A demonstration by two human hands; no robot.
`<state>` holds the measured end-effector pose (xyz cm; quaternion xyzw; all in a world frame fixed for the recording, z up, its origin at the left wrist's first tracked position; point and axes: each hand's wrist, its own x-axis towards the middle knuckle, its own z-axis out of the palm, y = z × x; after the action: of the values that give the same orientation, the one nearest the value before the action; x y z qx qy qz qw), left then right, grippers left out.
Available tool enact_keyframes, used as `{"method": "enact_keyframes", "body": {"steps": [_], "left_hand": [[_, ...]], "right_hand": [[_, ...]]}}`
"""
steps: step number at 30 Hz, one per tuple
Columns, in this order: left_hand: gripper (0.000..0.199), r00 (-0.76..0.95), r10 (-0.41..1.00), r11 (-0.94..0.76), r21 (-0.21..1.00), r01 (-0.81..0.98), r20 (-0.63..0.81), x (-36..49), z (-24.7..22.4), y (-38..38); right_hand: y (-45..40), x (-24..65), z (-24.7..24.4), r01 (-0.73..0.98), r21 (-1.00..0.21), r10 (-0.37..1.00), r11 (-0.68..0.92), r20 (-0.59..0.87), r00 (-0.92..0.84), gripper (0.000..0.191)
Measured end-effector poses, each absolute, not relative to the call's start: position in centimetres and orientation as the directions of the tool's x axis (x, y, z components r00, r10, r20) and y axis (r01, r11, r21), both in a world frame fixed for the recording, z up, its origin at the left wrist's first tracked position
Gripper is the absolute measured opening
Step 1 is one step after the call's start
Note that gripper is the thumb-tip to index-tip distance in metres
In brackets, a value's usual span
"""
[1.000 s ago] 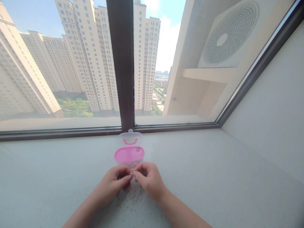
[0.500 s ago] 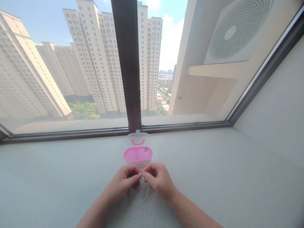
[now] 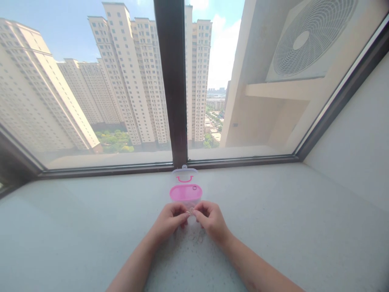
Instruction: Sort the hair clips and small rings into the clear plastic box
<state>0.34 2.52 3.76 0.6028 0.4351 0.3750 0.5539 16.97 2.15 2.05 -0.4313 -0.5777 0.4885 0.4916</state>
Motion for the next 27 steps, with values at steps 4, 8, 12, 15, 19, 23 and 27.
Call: {"method": "enact_keyframes", "body": {"steps": [4,8,12,15,19,23,27], "left_hand": [[0.023,0.334,0.942,-0.017,0.994,0.11,-0.021,0.5,3.0,2.9],[0.024,0.309,0.951,-0.044,0.991,0.124,0.003,0.5,2.4,3.4],[0.022,0.287,0.958,-0.061,0.989,0.135,0.02,0.5,1.9,3.8],[0.022,0.272,0.962,-0.077,0.988,0.137,0.037,0.5,1.7,4.1],[0.022,0.255,0.965,-0.097,0.983,0.153,0.055,0.3,1.5,4.6],[0.02,0.238,0.969,-0.11,0.979,0.174,0.066,0.1,1.4,4.9],[0.019,0.201,0.976,-0.122,0.974,0.19,0.083,0.0,1.2,5.1]], "right_hand": [[2.6,17.1,1.6,0.02,-0.987,0.974,0.16,0.155,-0.167,0.016],[3.1,17.3,1.2,0.025,-0.982,0.97,0.19,0.183,-0.16,0.017],[3.5,17.2,0.9,0.047,-0.979,0.969,0.199,0.19,-0.16,0.017],[3.9,17.1,0.7,0.066,-0.971,0.964,0.228,0.216,-0.153,0.017],[4.5,17.0,0.3,0.08,-0.964,0.963,0.252,0.242,-0.117,0.015],[4.9,16.9,-0.1,0.097,-0.957,0.96,0.273,0.264,-0.097,0.016],[5.2,16.8,-0.4,0.155,-0.937,0.949,0.312,0.3,-0.092,0.017]]}}
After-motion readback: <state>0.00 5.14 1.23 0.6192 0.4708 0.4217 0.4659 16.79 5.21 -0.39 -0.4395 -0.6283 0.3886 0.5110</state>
